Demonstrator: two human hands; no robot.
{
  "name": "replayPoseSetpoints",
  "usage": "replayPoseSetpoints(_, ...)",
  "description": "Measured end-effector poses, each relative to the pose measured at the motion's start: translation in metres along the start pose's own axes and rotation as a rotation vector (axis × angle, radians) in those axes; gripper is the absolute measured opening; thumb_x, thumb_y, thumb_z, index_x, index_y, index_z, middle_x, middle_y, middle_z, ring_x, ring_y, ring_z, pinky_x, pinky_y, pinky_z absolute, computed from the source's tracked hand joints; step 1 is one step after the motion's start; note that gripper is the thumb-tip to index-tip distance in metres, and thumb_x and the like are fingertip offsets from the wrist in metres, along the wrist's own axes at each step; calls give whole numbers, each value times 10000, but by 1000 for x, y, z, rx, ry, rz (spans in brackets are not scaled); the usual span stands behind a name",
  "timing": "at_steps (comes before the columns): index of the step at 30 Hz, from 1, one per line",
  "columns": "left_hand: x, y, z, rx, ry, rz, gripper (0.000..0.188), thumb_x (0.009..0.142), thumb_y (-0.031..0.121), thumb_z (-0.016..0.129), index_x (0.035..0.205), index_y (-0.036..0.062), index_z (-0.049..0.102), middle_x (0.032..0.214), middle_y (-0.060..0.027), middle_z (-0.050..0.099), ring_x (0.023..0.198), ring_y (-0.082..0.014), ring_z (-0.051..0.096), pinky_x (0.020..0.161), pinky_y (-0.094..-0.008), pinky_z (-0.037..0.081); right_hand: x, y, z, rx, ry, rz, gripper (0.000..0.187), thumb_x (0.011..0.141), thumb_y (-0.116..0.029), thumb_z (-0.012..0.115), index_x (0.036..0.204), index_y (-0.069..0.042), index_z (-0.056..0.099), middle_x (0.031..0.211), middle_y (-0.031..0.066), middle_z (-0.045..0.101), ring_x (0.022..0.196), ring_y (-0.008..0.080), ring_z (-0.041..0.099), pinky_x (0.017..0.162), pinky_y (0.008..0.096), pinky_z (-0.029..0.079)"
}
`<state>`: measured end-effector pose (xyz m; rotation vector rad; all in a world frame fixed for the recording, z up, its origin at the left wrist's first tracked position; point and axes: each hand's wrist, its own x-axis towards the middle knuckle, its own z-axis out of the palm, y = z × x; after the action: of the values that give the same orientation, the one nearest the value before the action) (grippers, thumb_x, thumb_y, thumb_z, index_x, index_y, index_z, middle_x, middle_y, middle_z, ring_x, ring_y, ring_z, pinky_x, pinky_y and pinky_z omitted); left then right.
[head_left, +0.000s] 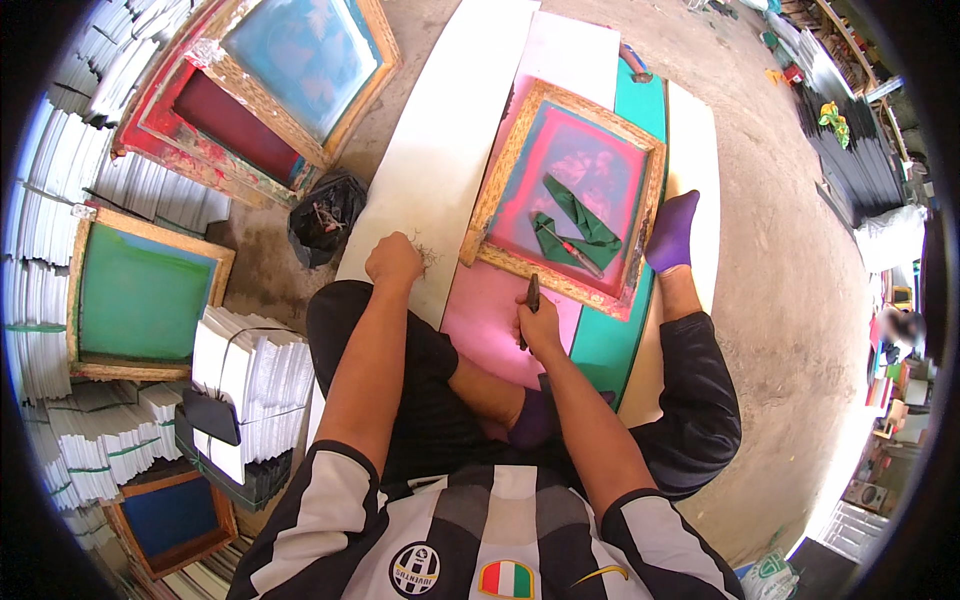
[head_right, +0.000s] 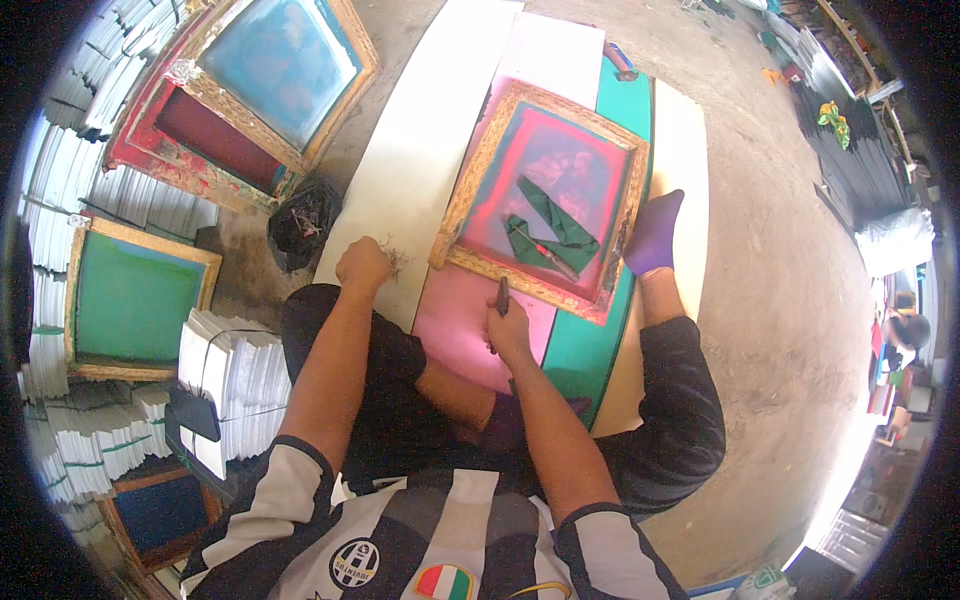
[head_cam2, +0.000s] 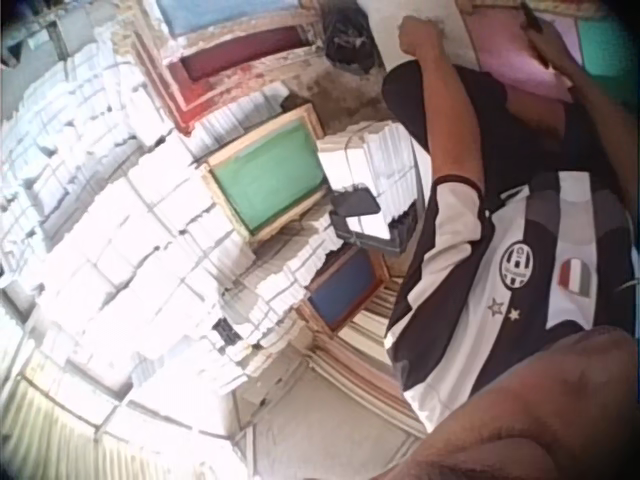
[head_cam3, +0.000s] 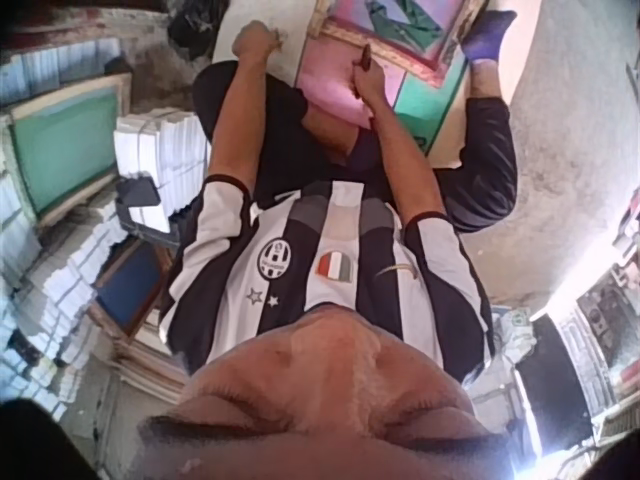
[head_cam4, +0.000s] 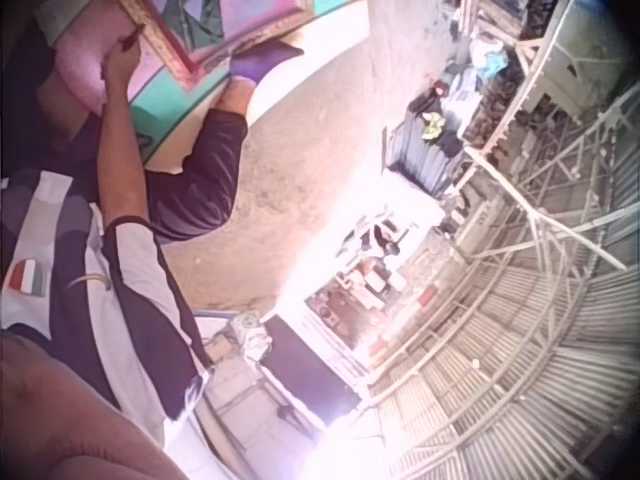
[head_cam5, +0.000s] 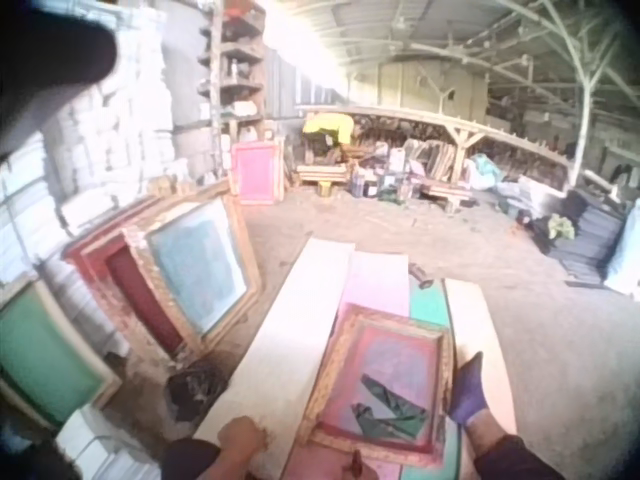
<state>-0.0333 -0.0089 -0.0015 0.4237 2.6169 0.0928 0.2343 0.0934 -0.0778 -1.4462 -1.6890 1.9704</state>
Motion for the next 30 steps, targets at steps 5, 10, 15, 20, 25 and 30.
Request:
replayPoseSetpoints(5,-4,-2,-4,-11,12,-7,394,833,323,754,1108,43,726,1149,-198,724,1047,-353,715,868,-450,574,-25,-15,8,-48,-133,-11,257,920,-116,522,1140,-11,601,674,73,597,494,160,586,424,324,475)
replayPoseSetpoints(10,-16,1,20,-194,24,658,227,839,279,756,1005,125,758,1045,-78,743,915,-298,720,787,-418,572,-33,-26,22,-16,-236,-22,290,912,-111,531,1172,-7,607,697,76,606,504,159,589,441,325,477)
replayPoseSetpoints(15,-42,17,31,-170,133,1158,141,839,230,725,941,135,747,980,-47,728,875,-303,702,758,-414,567,-38,-38,28,-66,-280,-6,297,903,-53,513,1184,3,590,702,78,606,516,161,588,459,316,481)
replayPoseSetpoints(20,-38,21,36,-9,146,1223,95,852,221,698,884,136,723,911,-53,704,841,-303,697,725,-441,564,-41,-44,21,-83,-326,46,423,894,-100,555,1306,-5,573,735,92,627,579,182,632,516,333,502)
replayPoseSetpoints(25,-39,23,34,-41,222,1096,134,870,226,664,869,105,721,896,-86,703,827,-339,696,719,-482,560,-42,-56,14,56,-315,176,661,833,-86,592,1469,16,443,820,124,645,685,218,663,587,353,528)
replayPoseSetpoints(30,-16,14,22,47,142,471,192,864,232,650,934,87,755,996,-145,733,907,-356,716,784,-489,570,-17,-45,4,173,-209,212,570,878,-99,591,1380,116,431,859,145,634,729,251,668,662,374,550)
